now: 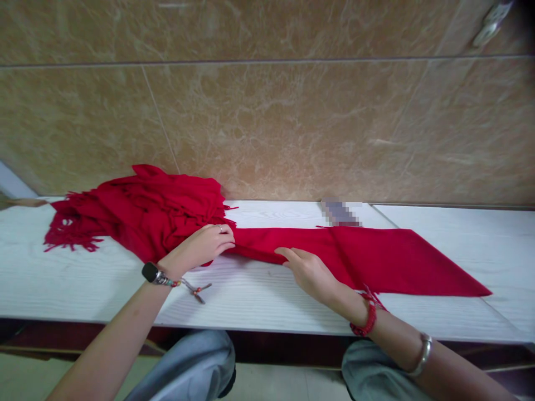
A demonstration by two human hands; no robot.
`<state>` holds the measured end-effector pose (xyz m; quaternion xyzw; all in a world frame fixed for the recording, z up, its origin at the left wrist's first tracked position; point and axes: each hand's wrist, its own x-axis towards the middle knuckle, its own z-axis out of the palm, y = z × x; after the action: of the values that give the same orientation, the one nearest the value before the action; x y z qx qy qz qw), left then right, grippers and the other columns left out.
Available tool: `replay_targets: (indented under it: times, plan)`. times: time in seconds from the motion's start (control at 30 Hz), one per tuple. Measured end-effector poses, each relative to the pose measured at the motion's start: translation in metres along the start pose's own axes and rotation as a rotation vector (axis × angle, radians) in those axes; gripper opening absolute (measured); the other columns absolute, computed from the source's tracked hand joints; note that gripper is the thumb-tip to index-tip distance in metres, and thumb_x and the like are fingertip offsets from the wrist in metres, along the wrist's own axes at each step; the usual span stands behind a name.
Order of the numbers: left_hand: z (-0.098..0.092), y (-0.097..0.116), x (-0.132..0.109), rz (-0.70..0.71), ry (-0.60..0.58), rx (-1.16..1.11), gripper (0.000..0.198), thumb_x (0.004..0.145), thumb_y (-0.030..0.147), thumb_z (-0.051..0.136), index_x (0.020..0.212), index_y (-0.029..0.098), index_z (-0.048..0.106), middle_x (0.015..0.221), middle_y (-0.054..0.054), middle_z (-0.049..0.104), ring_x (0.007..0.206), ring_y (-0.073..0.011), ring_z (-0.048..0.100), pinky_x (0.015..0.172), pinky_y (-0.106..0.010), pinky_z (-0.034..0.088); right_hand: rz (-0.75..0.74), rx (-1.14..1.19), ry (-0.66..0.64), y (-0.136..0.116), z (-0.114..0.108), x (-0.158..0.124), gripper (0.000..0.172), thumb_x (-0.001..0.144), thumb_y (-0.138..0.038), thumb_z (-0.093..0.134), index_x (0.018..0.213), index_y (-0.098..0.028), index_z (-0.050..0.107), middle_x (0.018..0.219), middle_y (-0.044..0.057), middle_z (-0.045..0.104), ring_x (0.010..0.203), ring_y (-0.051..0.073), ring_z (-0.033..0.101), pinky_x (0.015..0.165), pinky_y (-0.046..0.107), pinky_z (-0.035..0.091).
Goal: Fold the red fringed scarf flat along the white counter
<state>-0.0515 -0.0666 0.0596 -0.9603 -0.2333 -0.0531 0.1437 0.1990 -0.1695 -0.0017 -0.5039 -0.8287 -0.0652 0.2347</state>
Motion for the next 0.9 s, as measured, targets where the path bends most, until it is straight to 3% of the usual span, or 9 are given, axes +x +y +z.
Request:
replay_targets:
  times: [0.2,0.3,0.4,0.57,0.77,0.9]
  plan:
    - [0.0,-0.002,-0.002,-0.226,0.076,0.079,0.017,0.086,0.018,0.042,0.095,0.015,0.056,0.098,-0.007,0.054,0.086,-0.0156,0.053,0.076,-0.027,0.042,-0.002,-0.005,-0.069,-0.002,-0.003,0.003,0.041,0.08,0.0,0.037,0.113,-0.02,0.052,0.085,0.006,0.06,0.075,0.013,0.056,0.065,0.022,0.044]
    - [-0.005,0.013,0.001,-0.152,-0.003,-0.026,0.013,0.085,0.028,0.046,0.087,0.017,0.054,0.086,-0.002,0.055,0.076,-0.0141,0.053,0.067,-0.024,0.041,-0.017,-0.002,-0.094,-0.003,-0.004,0.004,0.036,0.081,-0.003,0.039,0.108,-0.02,0.056,0.09,0.006,0.058,0.078,0.012,0.056,0.066,0.02,0.043]
    - [-0.006,0.031,0.006,-0.039,-0.055,-0.088,0.021,0.081,0.037,0.053,0.089,0.018,0.053,0.086,-0.001,0.056,0.077,-0.0144,0.054,0.067,-0.024,0.041,-0.008,-0.005,-0.077,-0.004,-0.004,0.004,0.03,0.084,-0.01,0.042,0.108,-0.019,0.056,0.092,0.007,0.057,0.078,0.013,0.056,0.066,0.021,0.044]
    - [-0.003,0.049,0.017,0.079,-0.081,0.062,0.007,0.08,0.02,0.053,0.086,0.019,0.055,0.088,-0.001,0.056,0.08,-0.016,0.054,0.07,-0.026,0.041,-0.037,-0.042,-0.06,-0.006,-0.004,0.006,0.017,0.084,-0.015,0.047,0.09,-0.016,0.063,0.094,0.008,0.057,0.078,0.015,0.057,0.067,0.024,0.047]
    - [-0.018,0.043,0.02,-0.01,-0.067,0.082,0.013,0.086,0.017,0.044,0.085,0.017,0.056,0.085,-0.002,0.059,0.075,-0.015,0.056,0.067,-0.025,0.042,-0.131,-0.043,0.163,-0.004,-0.004,0.005,0.016,0.084,-0.015,0.046,0.083,-0.013,0.062,0.099,0.012,0.058,0.086,0.018,0.055,0.073,0.027,0.047]
    - [-0.02,0.039,0.02,-0.043,0.005,-0.085,0.019,0.089,0.013,0.036,0.092,0.016,0.055,0.096,-0.003,0.061,0.089,-0.0143,0.056,0.078,-0.024,0.04,-0.138,-0.037,0.197,-0.003,-0.004,0.004,0.017,0.085,-0.016,0.045,0.08,-0.014,0.061,0.084,0.009,0.061,0.075,0.016,0.057,0.068,0.026,0.046]
